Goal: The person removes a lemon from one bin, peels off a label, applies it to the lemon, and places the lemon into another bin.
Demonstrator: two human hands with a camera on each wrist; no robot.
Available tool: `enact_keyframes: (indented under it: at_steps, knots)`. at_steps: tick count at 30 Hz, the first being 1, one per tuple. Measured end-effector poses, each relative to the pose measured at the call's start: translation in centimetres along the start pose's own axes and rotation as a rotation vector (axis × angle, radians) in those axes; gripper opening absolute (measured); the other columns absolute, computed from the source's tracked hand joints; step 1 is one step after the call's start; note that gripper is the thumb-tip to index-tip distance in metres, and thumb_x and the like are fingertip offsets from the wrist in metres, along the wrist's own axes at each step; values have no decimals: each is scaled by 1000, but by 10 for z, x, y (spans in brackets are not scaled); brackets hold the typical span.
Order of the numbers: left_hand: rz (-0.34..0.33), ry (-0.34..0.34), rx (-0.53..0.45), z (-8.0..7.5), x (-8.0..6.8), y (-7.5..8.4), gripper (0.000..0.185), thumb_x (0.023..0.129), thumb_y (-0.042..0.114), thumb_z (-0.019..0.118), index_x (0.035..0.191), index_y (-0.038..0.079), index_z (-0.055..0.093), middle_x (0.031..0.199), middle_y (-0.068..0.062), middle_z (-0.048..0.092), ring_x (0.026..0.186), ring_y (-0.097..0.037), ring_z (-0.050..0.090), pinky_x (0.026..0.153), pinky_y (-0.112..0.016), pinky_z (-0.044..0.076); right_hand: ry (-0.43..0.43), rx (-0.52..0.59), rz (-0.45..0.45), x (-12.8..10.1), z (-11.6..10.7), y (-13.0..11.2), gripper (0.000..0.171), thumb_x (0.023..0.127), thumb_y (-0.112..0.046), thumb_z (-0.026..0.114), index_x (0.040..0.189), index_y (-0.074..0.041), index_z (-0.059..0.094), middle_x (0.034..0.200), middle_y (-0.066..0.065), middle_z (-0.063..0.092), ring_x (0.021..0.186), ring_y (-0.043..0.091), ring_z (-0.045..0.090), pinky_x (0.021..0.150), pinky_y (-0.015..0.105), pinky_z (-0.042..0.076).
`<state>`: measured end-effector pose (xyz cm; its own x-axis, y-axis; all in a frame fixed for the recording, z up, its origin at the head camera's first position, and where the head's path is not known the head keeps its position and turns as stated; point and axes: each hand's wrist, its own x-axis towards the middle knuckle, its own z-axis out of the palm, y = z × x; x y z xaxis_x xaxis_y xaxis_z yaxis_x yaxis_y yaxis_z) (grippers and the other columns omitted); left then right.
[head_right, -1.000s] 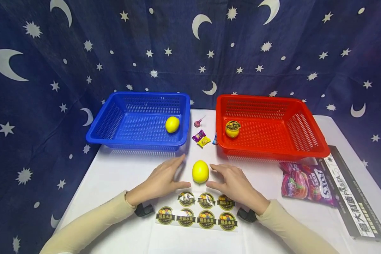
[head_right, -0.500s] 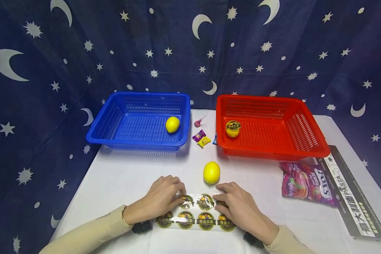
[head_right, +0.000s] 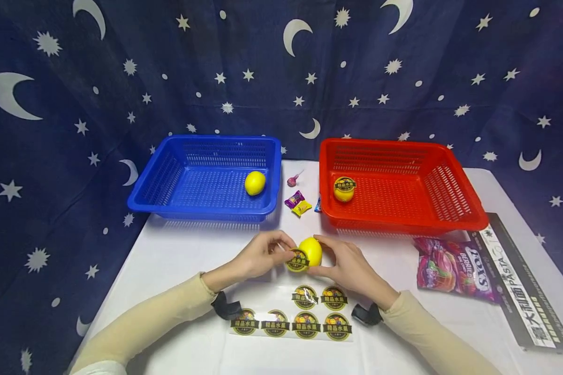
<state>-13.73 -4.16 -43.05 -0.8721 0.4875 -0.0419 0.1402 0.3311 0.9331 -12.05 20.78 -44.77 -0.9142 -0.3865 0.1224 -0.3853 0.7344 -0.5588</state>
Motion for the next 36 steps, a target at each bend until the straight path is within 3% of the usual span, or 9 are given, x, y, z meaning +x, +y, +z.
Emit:
enact_keyframes:
  at_steps: [3, 6, 9, 12, 17, 23, 27, 31, 36]
  knots:
    - [-7, 76, -29, 5, 18, 0, 14, 93, 11, 74, 106, 6, 71, 98, -12, 75, 68, -9, 63, 58, -19, 48, -14, 24, 11, 9, 5, -2, 73, 73, -41, 92, 136, -16, 65, 116, 3, 76, 86, 17, 62, 75, 30, 47]
    - [-6, 117, 22, 7, 25, -2, 13, 93, 13, 74, 104, 7, 70, 98, -11, 75, 68, -10, 65, 56, -20, 50, -17, 46, 12, 14, 7, -4, 73, 70, -40, 94, 134, -18, 67, 109, 0, 77, 78, 15, 56, 69, 25, 43]
    - [-12, 123, 80, 9, 25, -4, 12, 93, 15, 75, 104, 10, 71, 100, -10, 76, 67, -14, 69, 52, -22, 51, -27, 46, 18, 15, 8, -5, 74, 69, -41, 94, 134, -18, 68, 105, -1, 76, 76, 15, 54, 67, 24, 40]
    - [6, 126, 132, 9, 22, -6, 17, 93, 17, 75, 109, 10, 74, 105, -10, 75, 68, -13, 70, 53, -23, 53, -38, 48, 22, 16, 9, -5, 75, 69, -41, 95, 135, -18, 68, 111, 0, 77, 80, 15, 56, 69, 25, 42]
    - [90, 151, 252, 10, 17, -2, 33, 91, 21, 79, 122, 12, 74, 113, -9, 75, 75, -8, 72, 63, -17, 54, -34, 50, 16, 18, 7, -5, 75, 69, -39, 95, 135, -18, 68, 114, 2, 77, 82, 15, 60, 72, 27, 47]
    - [191, 187, 434, 13, 14, 1, 25, 92, 27, 78, 115, 17, 80, 110, 0, 80, 88, -10, 74, 76, -16, 53, -9, 54, -12, 16, 3, -5, 82, 69, -40, 95, 139, -12, 65, 119, 7, 77, 88, 18, 71, 75, 31, 54]
    - [212, 200, 488, 16, 14, 1, 24, 93, 30, 77, 113, 17, 80, 112, 1, 80, 90, -10, 76, 72, -16, 53, 73, 144, -74, 14, 1, -3, 64, 77, -29, 91, 133, -7, 69, 122, 12, 76, 96, 24, 77, 74, 29, 62]
    - [249, 225, 558, 17, 15, 1, 28, 93, 34, 76, 115, 17, 79, 111, -1, 78, 90, -13, 78, 63, -16, 51, 128, 169, -141, 16, 2, -2, 38, 86, -16, 83, 121, -5, 76, 121, 14, 76, 101, 29, 77, 71, 22, 61]
    - [237, 214, 576, 16, 16, -5, 30, 93, 34, 75, 116, 15, 77, 110, 0, 78, 102, -16, 76, 73, -21, 58, 168, 182, -142, 14, 5, -1, 32, 84, -8, 83, 116, -2, 77, 116, 16, 77, 99, 32, 76, 70, 18, 60]
